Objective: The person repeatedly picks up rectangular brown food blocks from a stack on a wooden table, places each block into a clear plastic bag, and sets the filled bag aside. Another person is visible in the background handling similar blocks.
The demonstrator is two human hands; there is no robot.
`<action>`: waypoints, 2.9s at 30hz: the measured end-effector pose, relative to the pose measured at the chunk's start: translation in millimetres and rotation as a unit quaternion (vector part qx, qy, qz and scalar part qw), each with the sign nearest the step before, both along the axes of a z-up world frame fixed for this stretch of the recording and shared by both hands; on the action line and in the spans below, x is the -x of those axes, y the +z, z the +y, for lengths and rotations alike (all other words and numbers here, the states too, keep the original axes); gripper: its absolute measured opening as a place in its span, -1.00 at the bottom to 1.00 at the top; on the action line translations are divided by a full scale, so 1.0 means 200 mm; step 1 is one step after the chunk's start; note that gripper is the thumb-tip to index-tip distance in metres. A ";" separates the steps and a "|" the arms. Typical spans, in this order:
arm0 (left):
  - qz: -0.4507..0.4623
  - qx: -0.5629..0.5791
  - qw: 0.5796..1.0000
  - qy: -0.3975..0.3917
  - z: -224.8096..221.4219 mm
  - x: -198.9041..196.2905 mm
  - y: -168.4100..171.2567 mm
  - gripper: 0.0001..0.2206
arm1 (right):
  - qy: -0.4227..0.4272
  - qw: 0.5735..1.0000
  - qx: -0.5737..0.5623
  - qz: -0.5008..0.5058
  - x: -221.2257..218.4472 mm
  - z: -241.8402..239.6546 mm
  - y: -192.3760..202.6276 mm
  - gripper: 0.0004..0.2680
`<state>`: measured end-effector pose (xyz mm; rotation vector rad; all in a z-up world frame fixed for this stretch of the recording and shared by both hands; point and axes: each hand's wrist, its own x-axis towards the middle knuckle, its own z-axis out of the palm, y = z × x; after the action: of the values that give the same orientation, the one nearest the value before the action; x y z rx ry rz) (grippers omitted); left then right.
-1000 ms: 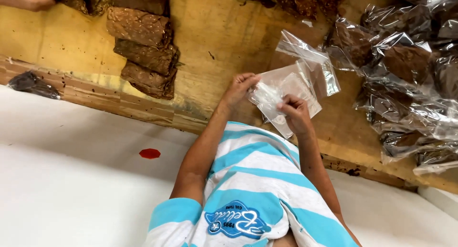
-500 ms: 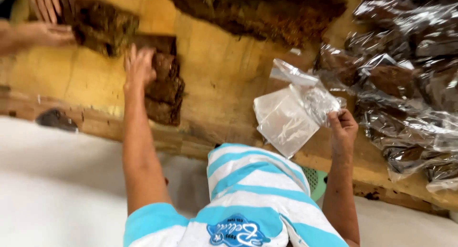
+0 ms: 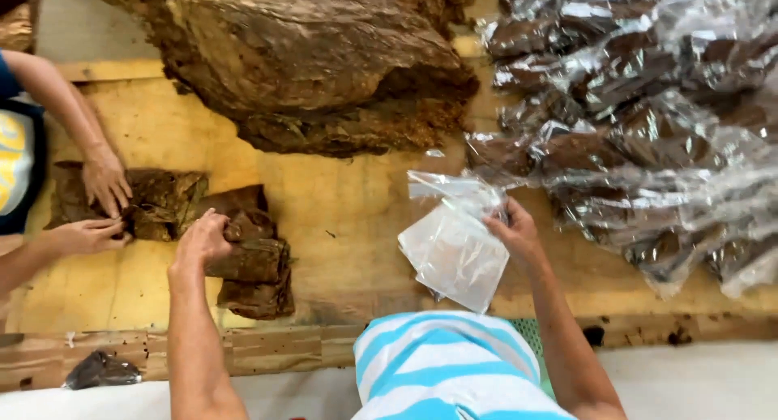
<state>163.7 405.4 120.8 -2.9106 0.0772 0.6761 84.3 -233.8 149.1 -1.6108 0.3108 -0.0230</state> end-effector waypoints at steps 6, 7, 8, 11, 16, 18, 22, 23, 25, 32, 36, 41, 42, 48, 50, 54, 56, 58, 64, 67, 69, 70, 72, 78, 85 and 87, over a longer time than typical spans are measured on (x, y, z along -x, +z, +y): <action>-0.097 0.354 0.905 0.214 -0.68 0.15 0.40 -0.59 | -0.016 0.998 -0.057 0.014 -0.04 -0.01 0.00 -0.94; -0.123 0.446 0.860 0.214 -0.86 0.19 0.49 -0.56 | -0.025 0.996 -0.091 -0.003 -0.08 0.00 -0.03 -0.93; -0.148 0.533 0.806 0.213 -1.03 0.24 0.59 -0.52 | -0.034 0.992 -0.124 -0.021 -0.11 0.01 -0.05 -0.91; -0.091 0.642 0.737 0.192 -1.18 0.31 0.08 -0.48 | -0.036 0.989 -0.140 -0.003 -0.13 0.03 -0.23 -0.91; 0.020 0.753 0.618 0.224 -1.69 0.47 0.00 -0.51 | -0.001 0.988 -0.143 0.057 -0.11 0.09 -0.25 -0.91; 0.032 0.762 0.616 0.200 -1.79 0.50 -0.02 -0.51 | 0.013 0.984 -0.149 0.094 -0.10 0.10 -0.25 -0.91; 0.007 0.632 0.769 0.097 -1.88 0.50 -0.06 -0.33 | 0.058 0.979 -0.120 0.154 -0.09 0.14 -0.20 -0.89; 0.007 0.600 0.798 0.060 -1.91 0.50 -0.09 -0.31 | 0.072 0.978 -0.104 0.167 -0.08 0.14 -0.19 -0.88; 0.002 0.584 0.810 0.040 -1.95 0.52 -0.15 -0.34 | 0.094 0.982 -0.046 0.159 -0.08 0.18 -0.15 -0.87; 0.003 0.491 0.870 0.039 -2.03 0.54 -0.19 -0.45 | 0.196 0.948 0.251 0.025 -0.06 0.20 -0.24 -0.83; -0.008 0.465 0.884 0.053 -2.06 0.55 -0.18 -0.52 | 0.258 0.928 0.261 -0.056 -0.05 0.26 -0.09 -0.72; 0.026 0.393 0.918 0.052 -2.09 0.56 -0.35 -0.61 | 0.303 0.853 0.397 -0.154 0.02 0.34 -0.21 -0.76; 0.026 0.393 0.918 0.051 -2.09 0.56 -0.40 -0.61 | 0.302 0.853 0.397 -0.154 0.05 0.39 -0.20 -0.76; 0.044 0.403 0.911 0.080 -2.08 0.57 -0.53 -0.67 | 0.319 0.855 0.331 -0.240 0.16 0.48 -0.22 -0.78; 0.092 0.524 0.826 0.188 -2.05 0.57 -0.50 -0.62 | 0.271 0.862 0.311 -0.294 0.19 0.46 -0.19 -0.72; 0.110 0.775 0.531 0.324 -1.99 0.61 -0.53 -0.51 | 0.162 0.879 0.358 -0.270 0.25 0.39 -0.27 -0.63; 0.113 0.791 0.489 0.349 -1.98 0.61 -0.46 -0.63 | 0.103 0.906 0.345 -0.222 0.26 0.37 -0.31 -0.63; 0.105 0.795 0.486 0.347 -1.98 0.61 -0.44 -0.67 | 0.085 0.918 0.327 -0.208 0.24 0.36 -0.32 -0.70; 0.120 0.802 0.417 0.410 -1.95 0.60 -0.53 -0.74 | 0.115 0.918 0.331 -0.184 0.23 0.32 -0.33 -0.93; 0.113 0.804 0.365 0.455 -1.93 0.58 -0.58 -0.77 | 0.172 0.904 0.349 -0.176 0.26 0.32 -0.34 -0.91; 0.104 0.807 0.353 0.461 -1.92 0.58 -0.58 -0.76 | 0.204 0.903 0.335 -0.174 0.27 0.34 -0.30 -0.89; 0.104 0.809 0.342 0.468 -1.92 0.59 -0.57 -0.77 | 0.209 0.948 0.218 -0.097 0.27 0.35 -0.27 -0.93; 0.105 0.810 0.329 0.475 -1.91 0.59 -0.51 -0.78 | 0.211 0.973 0.096 -0.017 0.24 0.35 -0.22 -0.94; 0.105 0.811 0.386 0.426 -1.89 0.63 -0.53 -0.79 | 0.016 0.999 0.025 0.013 0.12 0.39 -0.18 -0.77; 0.053 0.868 0.418 0.264 -1.92 0.62 -0.49 -0.45 | 0.027 0.990 0.140 -0.012 0.07 0.47 -0.13 -0.72; 0.040 0.877 0.414 0.242 -1.93 0.61 -0.41 -0.35 | 0.017 0.991 0.129 0.005 0.08 0.46 -0.14 -0.77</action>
<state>42.4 20.0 38.9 -5.0781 -0.2563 1.4003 69.1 -142.2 120.4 -1.8737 0.2967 -0.0294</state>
